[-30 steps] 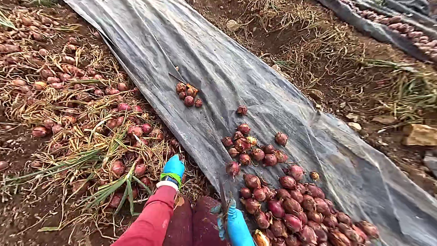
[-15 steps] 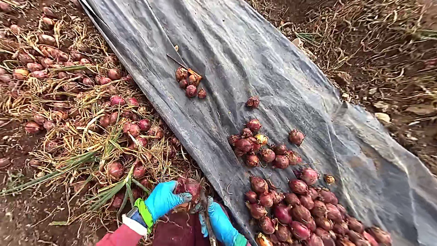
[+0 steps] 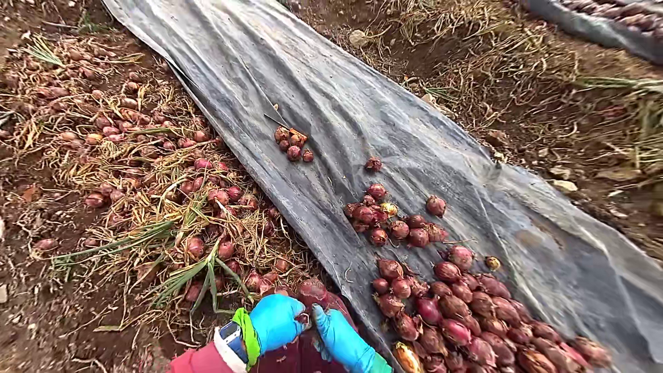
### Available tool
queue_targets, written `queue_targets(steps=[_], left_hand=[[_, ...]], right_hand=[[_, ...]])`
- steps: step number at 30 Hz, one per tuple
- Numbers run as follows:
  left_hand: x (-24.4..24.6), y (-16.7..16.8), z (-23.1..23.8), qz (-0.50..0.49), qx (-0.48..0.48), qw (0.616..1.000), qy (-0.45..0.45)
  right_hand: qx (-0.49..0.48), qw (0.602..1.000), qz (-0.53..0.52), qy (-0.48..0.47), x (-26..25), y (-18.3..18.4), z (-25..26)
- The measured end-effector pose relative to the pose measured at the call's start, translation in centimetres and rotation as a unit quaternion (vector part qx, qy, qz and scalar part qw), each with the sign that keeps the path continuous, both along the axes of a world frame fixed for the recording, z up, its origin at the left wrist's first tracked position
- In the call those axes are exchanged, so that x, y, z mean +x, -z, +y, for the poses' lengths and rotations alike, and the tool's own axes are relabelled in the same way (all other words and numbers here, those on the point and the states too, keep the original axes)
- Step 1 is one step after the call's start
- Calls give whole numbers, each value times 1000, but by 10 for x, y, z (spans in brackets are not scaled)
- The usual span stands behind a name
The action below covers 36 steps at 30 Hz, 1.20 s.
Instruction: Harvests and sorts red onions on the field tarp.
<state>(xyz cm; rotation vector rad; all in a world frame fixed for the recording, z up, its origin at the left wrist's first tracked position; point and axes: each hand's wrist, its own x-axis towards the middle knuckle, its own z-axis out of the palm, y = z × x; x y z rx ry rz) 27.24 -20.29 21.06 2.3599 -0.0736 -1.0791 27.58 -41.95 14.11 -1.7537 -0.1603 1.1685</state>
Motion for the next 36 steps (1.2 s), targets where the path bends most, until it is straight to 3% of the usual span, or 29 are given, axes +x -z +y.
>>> queue_targets(steps=[2,4,6,10,14,18,20,23,28,30,33,36], left_hand=[[15,18,8,-18,44,990,-132],[39,59,23,-36,100,954,-281],[61,111,28,-23,135,926,-351],[76,204,11,66,163,914,-365],[78,228,10,164,187,900,-359],[77,235,44,200,114,894,-385],[70,221,56,173,38,885,-431],[64,172,69,83,-86,856,-504],[64,58,79,-116,-220,880,-406],[57,27,78,-135,-216,914,-317],[41,-20,68,-86,-73,989,-97],[17,-64,52,-21,35,995,93]], right_hand=[[29,991,-19,132,-2,-2,-8],[45,965,-7,258,0,-1,-16],[32,955,13,294,3,6,-28],[-32,954,72,289,0,0,-34],[-73,945,119,295,2,5,-31],[-70,937,154,305,21,15,-19],[-77,934,166,307,31,17,-14],[-79,936,178,293,38,36,-10],[-2,949,206,236,38,45,4],[93,962,174,190,40,32,10],[214,959,98,158,42,-8,23],[163,981,-32,104,28,-45,24]])
